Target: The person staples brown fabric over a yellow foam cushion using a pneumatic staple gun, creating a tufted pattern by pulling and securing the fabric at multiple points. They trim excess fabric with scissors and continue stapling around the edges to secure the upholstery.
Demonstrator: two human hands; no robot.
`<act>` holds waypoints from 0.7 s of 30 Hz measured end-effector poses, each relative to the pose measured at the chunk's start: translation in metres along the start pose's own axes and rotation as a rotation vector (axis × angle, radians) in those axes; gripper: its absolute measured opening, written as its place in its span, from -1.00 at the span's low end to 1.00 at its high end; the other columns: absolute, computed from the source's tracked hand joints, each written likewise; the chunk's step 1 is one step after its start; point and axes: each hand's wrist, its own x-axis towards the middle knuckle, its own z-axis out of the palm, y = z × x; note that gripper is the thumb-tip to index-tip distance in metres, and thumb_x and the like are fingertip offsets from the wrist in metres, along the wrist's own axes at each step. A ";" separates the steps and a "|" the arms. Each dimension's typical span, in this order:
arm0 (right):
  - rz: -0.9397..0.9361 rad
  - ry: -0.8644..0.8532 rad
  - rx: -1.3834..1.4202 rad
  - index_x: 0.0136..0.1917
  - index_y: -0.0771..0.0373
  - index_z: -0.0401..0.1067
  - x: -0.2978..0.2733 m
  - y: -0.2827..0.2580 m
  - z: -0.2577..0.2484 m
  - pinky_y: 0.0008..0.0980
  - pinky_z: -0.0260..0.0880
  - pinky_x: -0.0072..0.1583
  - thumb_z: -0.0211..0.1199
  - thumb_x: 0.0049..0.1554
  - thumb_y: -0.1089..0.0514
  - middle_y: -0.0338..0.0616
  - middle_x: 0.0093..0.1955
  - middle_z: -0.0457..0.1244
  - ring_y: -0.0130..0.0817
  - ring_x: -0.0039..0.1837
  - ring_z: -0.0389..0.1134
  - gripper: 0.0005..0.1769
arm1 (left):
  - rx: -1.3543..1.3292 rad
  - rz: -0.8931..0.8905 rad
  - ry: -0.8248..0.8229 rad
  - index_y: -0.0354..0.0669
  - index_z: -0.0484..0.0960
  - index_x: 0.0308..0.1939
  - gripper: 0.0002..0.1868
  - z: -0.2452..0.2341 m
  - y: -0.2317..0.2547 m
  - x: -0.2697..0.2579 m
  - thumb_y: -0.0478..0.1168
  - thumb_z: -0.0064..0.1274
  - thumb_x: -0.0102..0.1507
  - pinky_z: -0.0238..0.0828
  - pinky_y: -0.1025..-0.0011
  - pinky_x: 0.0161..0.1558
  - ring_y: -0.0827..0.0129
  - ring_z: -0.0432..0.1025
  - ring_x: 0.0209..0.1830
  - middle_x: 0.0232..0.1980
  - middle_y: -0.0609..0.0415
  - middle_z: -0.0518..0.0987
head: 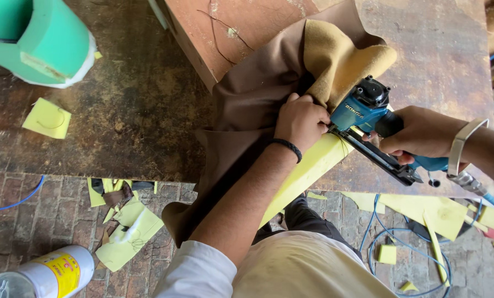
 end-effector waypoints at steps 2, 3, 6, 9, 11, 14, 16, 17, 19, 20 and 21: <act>0.082 0.054 -0.046 0.08 0.30 0.57 -0.002 -0.003 0.001 -0.20 0.31 -0.26 0.32 0.04 0.31 -0.04 -0.47 0.25 -0.25 -0.41 0.25 -0.70 | 0.005 -0.012 0.002 0.05 0.78 -0.48 -0.87 0.002 0.002 0.001 -0.19 0.41 -0.08 0.36 0.13 -0.09 0.07 0.42 -0.16 -0.34 0.06 0.59; 0.118 0.082 -0.072 0.07 0.31 0.60 -0.003 -0.006 0.001 -0.20 0.32 -0.24 0.33 0.07 0.28 -0.02 -0.48 0.27 -0.24 -0.41 0.25 -0.73 | 0.012 -0.019 0.001 0.04 0.78 -0.48 -0.88 0.002 0.002 0.002 -0.21 0.40 -0.07 0.37 0.14 -0.08 0.08 0.42 -0.16 -0.33 0.07 0.60; 0.144 0.082 -0.116 0.11 0.31 0.61 -0.002 -0.013 0.002 -0.18 0.31 -0.22 0.27 0.03 0.32 0.01 -0.46 0.27 -0.22 -0.41 0.24 -0.65 | 0.023 -0.042 -0.004 0.02 0.77 -0.46 -0.88 0.000 0.004 0.001 -0.24 0.39 -0.06 0.39 0.18 -0.06 0.11 0.42 -0.15 -0.31 0.10 0.60; 0.142 0.073 -0.142 0.08 0.30 0.55 0.003 -0.012 0.004 -0.18 0.33 -0.21 0.26 0.02 0.32 0.03 -0.46 0.27 -0.20 -0.40 0.24 -0.69 | 0.025 -0.040 -0.012 0.00 0.77 -0.47 -0.87 -0.005 0.003 0.001 -0.24 0.39 -0.07 0.39 0.18 -0.05 0.10 0.42 -0.14 -0.30 0.08 0.60; 0.140 0.128 -0.171 0.01 0.40 0.52 0.003 -0.002 0.006 -0.23 0.41 -0.18 0.37 0.03 0.26 -0.01 -0.42 0.35 -0.25 -0.37 0.34 -0.73 | 0.037 -0.025 -0.035 0.01 0.78 -0.48 -0.89 -0.004 0.005 0.001 -0.23 0.40 -0.05 0.37 0.16 -0.03 0.08 0.43 -0.14 -0.31 0.05 0.60; 0.096 0.105 0.064 -0.12 0.54 0.50 0.003 0.017 0.006 -0.22 0.36 -0.23 0.38 -0.05 0.29 0.02 -0.43 0.34 -0.24 -0.38 0.33 -0.74 | -0.009 -0.032 0.006 0.07 0.79 -0.47 -0.89 -0.002 0.005 0.000 -0.26 0.37 -0.05 0.37 0.20 -0.07 0.10 0.44 -0.17 -0.31 0.08 0.61; 0.080 0.101 0.191 -0.18 0.53 0.52 0.001 0.027 0.005 -0.20 0.32 -0.25 0.38 -0.08 0.30 0.04 -0.44 0.31 -0.22 -0.39 0.30 -0.77 | -0.031 -0.034 0.005 0.12 0.79 -0.49 -0.89 -0.002 0.004 0.001 -0.26 0.35 -0.03 0.37 0.23 -0.04 0.15 0.45 -0.21 -0.34 0.11 0.61; 0.090 0.126 0.188 -0.19 0.47 0.53 -0.001 0.032 0.004 -0.20 0.33 -0.25 0.40 -0.07 0.27 0.03 -0.44 0.31 -0.22 -0.39 0.31 -0.79 | -0.041 -0.036 0.007 0.14 0.79 -0.49 -0.89 -0.002 0.003 0.004 -0.26 0.34 -0.02 0.37 0.24 -0.02 0.18 0.46 -0.23 -0.36 0.12 0.61; 0.084 0.138 0.190 -0.23 0.44 0.54 0.001 0.034 0.004 -0.20 0.33 -0.25 0.40 -0.07 0.25 0.04 -0.45 0.31 -0.22 -0.39 0.30 -0.82 | -0.053 0.000 0.022 0.16 0.78 -0.51 -0.89 -0.004 -0.001 0.004 -0.26 0.32 0.02 0.35 0.26 0.00 0.24 0.48 -0.23 -0.40 0.20 0.63; 0.076 0.132 0.196 -0.25 0.45 0.52 -0.001 0.037 0.005 -0.20 0.32 -0.26 0.39 -0.07 0.27 0.05 -0.45 0.31 -0.21 -0.40 0.30 -0.83 | -0.068 0.019 0.024 0.17 0.77 -0.51 -0.88 -0.003 0.000 0.003 -0.25 0.31 0.04 0.35 0.26 0.01 0.28 0.49 -0.24 -0.42 0.24 0.64; 0.069 0.125 0.202 -0.28 0.47 0.51 -0.003 0.039 0.007 -0.20 0.31 -0.26 0.38 -0.07 0.28 0.06 -0.45 0.31 -0.21 -0.40 0.29 -0.84 | -0.056 0.015 0.018 0.16 0.77 -0.51 -0.89 -0.001 0.002 0.002 -0.24 0.33 0.02 0.34 0.26 -0.01 0.26 0.48 -0.24 -0.41 0.22 0.63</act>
